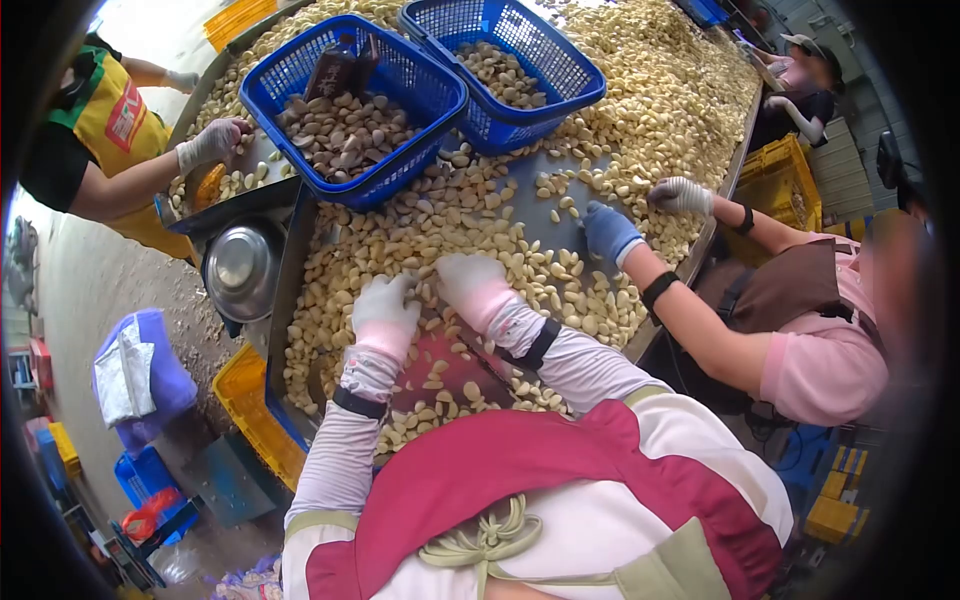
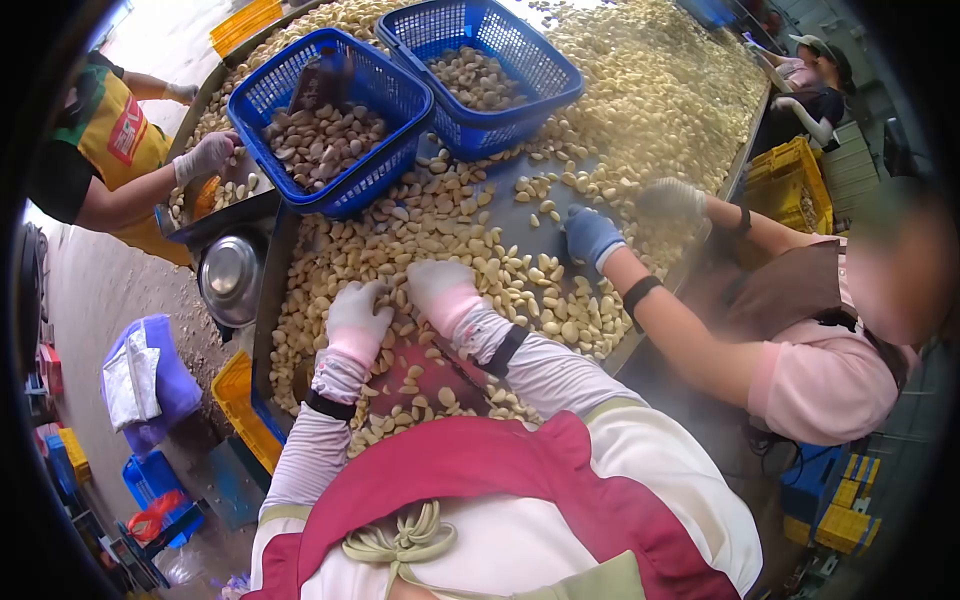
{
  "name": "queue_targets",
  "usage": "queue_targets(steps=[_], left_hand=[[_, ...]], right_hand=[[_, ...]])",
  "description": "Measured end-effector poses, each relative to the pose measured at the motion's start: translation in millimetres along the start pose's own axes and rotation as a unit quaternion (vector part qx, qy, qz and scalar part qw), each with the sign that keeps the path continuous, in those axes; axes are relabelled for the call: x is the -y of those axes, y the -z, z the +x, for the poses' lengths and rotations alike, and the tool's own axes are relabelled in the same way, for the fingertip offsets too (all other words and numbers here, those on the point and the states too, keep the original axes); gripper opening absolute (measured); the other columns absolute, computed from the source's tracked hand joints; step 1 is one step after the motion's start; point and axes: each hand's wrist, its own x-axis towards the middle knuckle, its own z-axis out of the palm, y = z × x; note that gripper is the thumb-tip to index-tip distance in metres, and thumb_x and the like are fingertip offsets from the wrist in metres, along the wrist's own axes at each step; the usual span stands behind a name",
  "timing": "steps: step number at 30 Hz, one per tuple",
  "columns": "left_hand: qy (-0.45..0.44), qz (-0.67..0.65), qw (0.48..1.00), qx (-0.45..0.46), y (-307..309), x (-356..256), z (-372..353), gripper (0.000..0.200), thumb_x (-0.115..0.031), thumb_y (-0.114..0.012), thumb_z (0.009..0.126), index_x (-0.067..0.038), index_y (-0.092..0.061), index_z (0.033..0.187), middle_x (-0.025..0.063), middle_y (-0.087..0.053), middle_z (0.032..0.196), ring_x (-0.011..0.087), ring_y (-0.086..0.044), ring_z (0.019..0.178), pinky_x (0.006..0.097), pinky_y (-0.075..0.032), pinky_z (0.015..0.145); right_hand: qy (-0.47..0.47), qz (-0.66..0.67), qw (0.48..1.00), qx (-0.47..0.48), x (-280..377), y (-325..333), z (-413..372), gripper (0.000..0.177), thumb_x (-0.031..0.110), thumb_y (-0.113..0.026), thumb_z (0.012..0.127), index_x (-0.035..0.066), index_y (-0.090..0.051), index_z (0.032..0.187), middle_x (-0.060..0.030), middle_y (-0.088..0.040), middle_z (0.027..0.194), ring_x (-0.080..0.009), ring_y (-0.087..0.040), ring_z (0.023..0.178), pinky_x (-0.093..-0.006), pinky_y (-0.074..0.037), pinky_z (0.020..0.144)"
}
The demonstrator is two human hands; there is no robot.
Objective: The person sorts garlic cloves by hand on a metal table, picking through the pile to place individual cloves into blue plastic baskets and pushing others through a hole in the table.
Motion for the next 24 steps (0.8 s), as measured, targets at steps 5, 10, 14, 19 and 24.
queue_targets(steps=[5,10,14,19,24], left_hand=[[0.011,-0.128,0.991,0.038,-8.9,-9.9,-16.6,0.029,-0.028,-0.064,0.085,-0.006,-0.067,0.104,0.0199,-0.066,0.101,0.0392,-0.064,0.096,0.0480,-0.051,0.086],[-0.001,-0.092,0.991,0.100,-12.0,-8.1,-21.1,0.027,-0.029,-0.062,0.087,-0.005,-0.066,0.098,0.0193,-0.066,0.098,0.0394,-0.064,0.095,0.0477,-0.051,0.085],[-0.023,-0.030,0.992,0.121,-7.5,-10.2,-26.2,0.026,-0.030,-0.061,0.088,-0.006,-0.066,0.095,0.0173,-0.067,0.095,0.0376,-0.064,0.094,0.0469,-0.052,0.082],[-0.070,-0.145,0.984,0.082,2.7,-11.4,-31.5,0.020,-0.023,-0.062,0.091,-0.004,-0.064,0.093,0.0171,-0.065,0.089,0.0378,-0.063,0.090,0.0461,-0.051,0.076],[-0.092,-0.232,0.966,-0.072,-3.0,-12.3,-32.3,0.018,-0.021,-0.060,0.093,-0.003,-0.063,0.092,0.0192,-0.065,0.087,0.0403,-0.063,0.082,0.0473,-0.050,0.071]], right_hand=[[0.006,0.319,0.948,0.008,12.3,17.8,-23.6,0.032,0.034,-0.060,0.091,0.003,-0.067,0.092,-0.0208,-0.068,0.081,-0.0393,-0.068,0.082,-0.0470,-0.054,0.073],[0.127,0.135,0.982,0.024,7.8,26.1,-32.1,0.031,0.035,-0.059,0.091,0.006,-0.068,0.084,-0.0182,-0.068,0.076,-0.0382,-0.067,0.074,-0.0463,-0.054,0.067],[0.136,0.118,0.980,0.089,7.3,32.7,-34.1,0.032,0.036,-0.056,0.091,0.008,-0.071,0.083,-0.0164,-0.067,0.075,-0.0370,-0.067,0.074,-0.0453,-0.054,0.068],[0.103,0.404,0.893,0.172,-0.5,22.4,-32.9,0.038,0.034,-0.051,0.094,0.005,-0.070,0.079,-0.0094,-0.068,0.070,-0.0247,-0.064,0.064,-0.0377,-0.052,0.063],[-0.159,0.731,0.614,0.252,10.7,29.1,-33.4,0.027,0.027,-0.051,0.094,0.014,-0.055,0.071,0.0045,-0.044,0.060,-0.0080,-0.037,0.051,-0.0297,-0.037,0.049]])
